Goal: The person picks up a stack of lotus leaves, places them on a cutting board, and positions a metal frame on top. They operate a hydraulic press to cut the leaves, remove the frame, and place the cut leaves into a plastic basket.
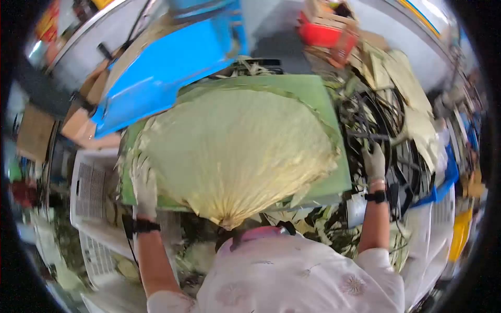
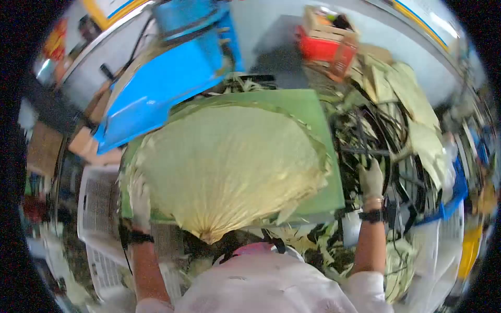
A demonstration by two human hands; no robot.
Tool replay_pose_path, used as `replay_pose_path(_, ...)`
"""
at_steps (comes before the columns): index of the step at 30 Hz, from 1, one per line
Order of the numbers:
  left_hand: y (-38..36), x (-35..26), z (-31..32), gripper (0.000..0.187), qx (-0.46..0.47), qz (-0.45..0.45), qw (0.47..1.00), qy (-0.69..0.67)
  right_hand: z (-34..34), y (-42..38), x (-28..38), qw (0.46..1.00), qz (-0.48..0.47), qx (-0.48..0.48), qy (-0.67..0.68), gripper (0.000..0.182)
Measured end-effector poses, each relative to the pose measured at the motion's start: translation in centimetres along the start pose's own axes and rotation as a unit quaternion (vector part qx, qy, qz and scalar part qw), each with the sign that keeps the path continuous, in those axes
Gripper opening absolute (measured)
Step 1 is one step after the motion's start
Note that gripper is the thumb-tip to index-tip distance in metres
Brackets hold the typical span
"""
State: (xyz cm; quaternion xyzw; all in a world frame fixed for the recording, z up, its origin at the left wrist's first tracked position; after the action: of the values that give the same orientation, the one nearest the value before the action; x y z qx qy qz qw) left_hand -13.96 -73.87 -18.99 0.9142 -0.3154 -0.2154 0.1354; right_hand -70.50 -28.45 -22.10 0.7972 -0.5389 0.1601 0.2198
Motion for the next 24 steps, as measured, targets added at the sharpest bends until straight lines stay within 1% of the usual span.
replay_pose_path(1,0.0,0.1,0.1,0.043,-0.004,0.031,0.999,0.003,0.4,0.3,0.2,0.999,0.012,-0.006,-0.043,0.055)
replay_pose_path(2,0.0,0.3,-0.1,0.044,-0.007,0.064,0.998,0.005,0.8,0.6,-0.1,0.998,0.033,-0.023,-0.057,0.055)
replay_pose_path(3,0.0,0.1,-0.5,0.044,-0.015,0.039,0.999,0.014,0.5,0.8,0.0,1.0,0.005,-0.022,-0.009,0.048)
replay_pose_path(4,0.0,-0.3,-0.7,0.045,-0.016,0.033,0.999,-0.001,0.2,1.5,-0.1,0.998,0.031,-0.011,0.054,0.043)
replay_pose_path(5,0.0,-0.7,-0.7,0.046,-0.019,0.028,0.999,-0.018,0.4,2.7,-2.5,0.985,0.061,0.012,0.16,0.038)
replay_pose_path(6,0.0,-1.2,-0.8,0.046,-0.03,0.007,0.999,-0.015,-1.1,2.6,-1.2,0.977,0.066,0.032,0.201,0.036)
replay_pose_path(7,0.1,-1.7,-0.9,0.049,-0.034,-0.019,0.999,-0.036,-3.4,1.4,2.0,0.99,0.05,0.005,0.129,0.031)
replay_pose_path(8,0.2,-1.9,-1.0,0.052,-0.04,-0.041,0.997,-0.058,-3.8,3.5,-1.1,0.999,0.033,-0.014,0.031,0.028)
replay_pose_path(9,0.1,-1.4,-0.8,0.052,-0.049,-0.056,0.995,-0.058,-4.7,3.1,-0.4,0.992,0.007,-0.03,0.121,0.026)
replay_pose_path(11,-0.3,-0.6,0.1,0.056,-0.052,-0.049,0.996,-0.047,-5.7,4.1,-1.2,0.947,0.005,0.014,0.32,0.027)
replay_pose_path(12,-0.3,-0.8,-0.1,0.06,-0.053,-0.044,0.995,-0.068,-6.5,3.4,1.7,0.948,-0.002,0.017,0.316,0.027)
replay_pose_path(14,-0.3,-0.8,0.0,0.06,-0.059,-0.046,0.993,-0.092,-8.8,0.9,8.6,0.96,-0.114,0.003,0.256,0.026)
replay_pose_path(15,-0.3,-0.7,0.0,0.061,-0.06,-0.041,0.991,-0.112,-9.8,-0.4,12.4,0.961,-0.113,0.003,0.252,0.026)
replay_pose_path(16,-0.2,-0.6,-0.2,0.064,-0.036,-0.046,0.993,-0.101,-10.4,-1.7,16.6,0.962,-0.166,0.065,0.209,0.024)
replay_pose_path(17,-0.2,-0.8,-0.4,0.064,-0.034,-0.042,0.993,-0.103,-10.0,-3.1,20.4,0.954,-0.217,0.125,0.165,0.022)
replay_pose_path(19,-0.2,-1.2,-0.7,0.069,-0.052,-0.052,0.988,-0.136,-7.9,-6.0,27.3,0.922,-0.311,0.131,0.191,0.026)
replay_pose_path(20,-0.2,-0.8,-0.5,0.075,-0.061,-0.035,0.99,-0.124,-6.8,-6.8,30.0,0.902,-0.37,0.148,0.167,0.026)
replay_pose_path(21,-0.3,-0.6,-0.6,0.075,-0.061,-0.035,0.99,-0.125,-5.6,-7.5,32.5,0.877,-0.429,0.166,0.143,0.026)
replay_pose_path(23,-0.5,-0.6,-0.7,0.078,-0.023,-0.061,0.987,-0.149,-2.6,-8.5,36.8,0.822,-0.525,0.176,0.133,0.025)
replay_pose_path(24,-0.4,-1.0,-0.9,0.08,-0.082,-0.045,0.978,-0.189,-1.1,-8.9,38.3,0.813,-0.533,0.197,0.129,0.026)
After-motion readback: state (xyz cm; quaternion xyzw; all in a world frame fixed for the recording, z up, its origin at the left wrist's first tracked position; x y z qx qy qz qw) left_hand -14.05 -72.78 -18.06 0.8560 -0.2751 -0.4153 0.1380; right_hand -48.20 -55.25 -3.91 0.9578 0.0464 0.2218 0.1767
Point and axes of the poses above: each hand's wrist, its own y-axis towards the middle knuckle, its own z-axis out of the palm, x = y × z, the point moved 1 cm from there along y, towards the middle knuckle, and after that the axes turned 2 degrees about y, right-handed, at the moved point
